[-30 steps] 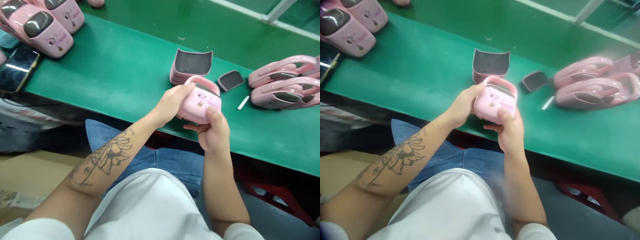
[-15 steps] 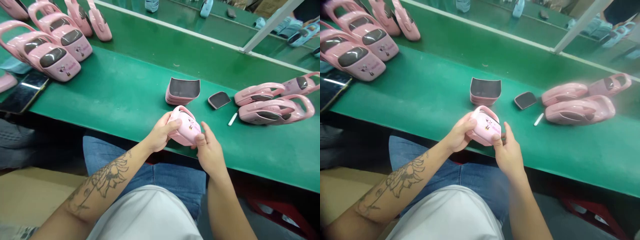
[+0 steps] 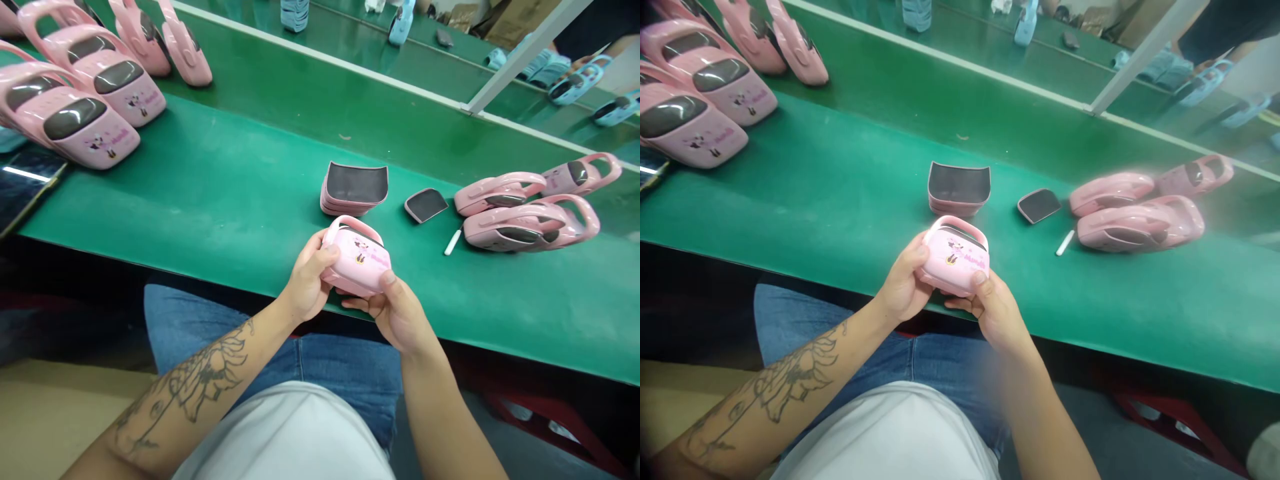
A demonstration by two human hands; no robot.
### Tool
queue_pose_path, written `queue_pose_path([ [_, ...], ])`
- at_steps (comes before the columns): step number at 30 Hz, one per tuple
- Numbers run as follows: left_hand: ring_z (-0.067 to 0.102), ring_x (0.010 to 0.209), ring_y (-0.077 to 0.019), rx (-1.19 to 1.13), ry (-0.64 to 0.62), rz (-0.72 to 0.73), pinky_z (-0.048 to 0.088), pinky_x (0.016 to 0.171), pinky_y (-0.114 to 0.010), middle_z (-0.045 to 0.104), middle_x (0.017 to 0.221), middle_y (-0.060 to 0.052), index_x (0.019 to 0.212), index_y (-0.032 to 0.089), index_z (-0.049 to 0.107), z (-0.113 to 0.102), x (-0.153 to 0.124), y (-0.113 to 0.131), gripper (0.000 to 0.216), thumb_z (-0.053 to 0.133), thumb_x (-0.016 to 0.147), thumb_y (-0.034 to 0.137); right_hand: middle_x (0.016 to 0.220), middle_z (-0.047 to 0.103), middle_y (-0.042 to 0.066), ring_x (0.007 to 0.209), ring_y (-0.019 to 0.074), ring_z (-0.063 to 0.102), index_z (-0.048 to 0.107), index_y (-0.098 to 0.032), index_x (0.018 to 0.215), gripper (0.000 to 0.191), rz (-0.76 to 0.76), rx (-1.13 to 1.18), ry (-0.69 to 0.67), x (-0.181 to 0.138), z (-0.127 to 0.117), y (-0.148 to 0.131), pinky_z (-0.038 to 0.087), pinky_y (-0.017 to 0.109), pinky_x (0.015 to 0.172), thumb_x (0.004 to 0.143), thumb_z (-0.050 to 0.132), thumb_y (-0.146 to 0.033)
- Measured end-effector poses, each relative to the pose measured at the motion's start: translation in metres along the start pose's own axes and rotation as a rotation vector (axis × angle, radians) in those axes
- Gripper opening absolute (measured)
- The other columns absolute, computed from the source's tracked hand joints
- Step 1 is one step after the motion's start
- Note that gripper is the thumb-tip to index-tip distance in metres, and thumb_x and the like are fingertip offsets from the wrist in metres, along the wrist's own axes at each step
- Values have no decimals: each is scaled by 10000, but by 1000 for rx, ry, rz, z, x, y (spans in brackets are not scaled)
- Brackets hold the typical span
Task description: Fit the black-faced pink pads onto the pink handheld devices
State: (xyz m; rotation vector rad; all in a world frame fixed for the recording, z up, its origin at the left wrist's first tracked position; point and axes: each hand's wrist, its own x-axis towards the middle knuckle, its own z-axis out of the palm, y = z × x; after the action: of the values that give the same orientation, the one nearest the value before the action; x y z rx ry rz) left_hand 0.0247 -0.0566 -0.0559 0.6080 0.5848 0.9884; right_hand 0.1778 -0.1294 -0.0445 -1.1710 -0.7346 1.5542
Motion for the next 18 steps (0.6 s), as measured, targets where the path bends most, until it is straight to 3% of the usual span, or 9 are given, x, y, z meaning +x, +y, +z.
queue_pose_path([
  [3, 685, 919, -224, 31, 34, 61, 523, 724, -295, 707, 1112, -98, 1250, 166, 584, -1, 0, -5, 536, 736, 833, 466, 1218, 787, 121, 1031, 277, 789, 692, -198, 1289, 520, -40, 62, 19, 2, 3, 5, 684, 391, 848, 965, 654, -603],
  [8, 676, 1003, -247, 146, 48, 157, 523, 756, -294, 694, 1197, -114, 1288, 182, 593, -5, 0, -15, 579, 719, 858, 550, 1077, 810, 134, 871, 285, 807, 708, -153, 1244, 563, -149, 6, 69, 3, 1, 16, 702, 421, 739, 942, 673, -626],
  [11, 679, 1053, -268, 190, 2, 135, 536, 789, -307, 695, 1249, -121, 1319, 188, 592, -9, -2, -10, 578, 707, 874, 539, 1033, 805, 131, 866, 300, 804, 705, -154, 1234, 567, -200, -67, 96, 2, -3, 16, 700, 450, 719, 955, 641, -643],
  [15, 694, 1080, -289, 250, -141, 50, 548, 866, -343, 729, 1222, -124, 1304, 168, 646, -10, -3, 11, 546, 707, 885, 513, 1295, 743, 134, 1164, 339, 735, 639, -202, 1375, 646, -296, -298, 111, -4, -6, 6, 648, 493, 951, 890, 744, -616],
  [18, 717, 1008, -273, 352, -19, 105, 551, 868, -346, 770, 1069, -114, 1161, 151, 732, -3, -2, 21, 504, 630, 941, 593, 1541, 588, 120, 1404, 351, 575, 482, -246, 1551, 813, -433, -505, 123, -10, 1, 4, 491, 536, 1170, 858, 816, -510],
])
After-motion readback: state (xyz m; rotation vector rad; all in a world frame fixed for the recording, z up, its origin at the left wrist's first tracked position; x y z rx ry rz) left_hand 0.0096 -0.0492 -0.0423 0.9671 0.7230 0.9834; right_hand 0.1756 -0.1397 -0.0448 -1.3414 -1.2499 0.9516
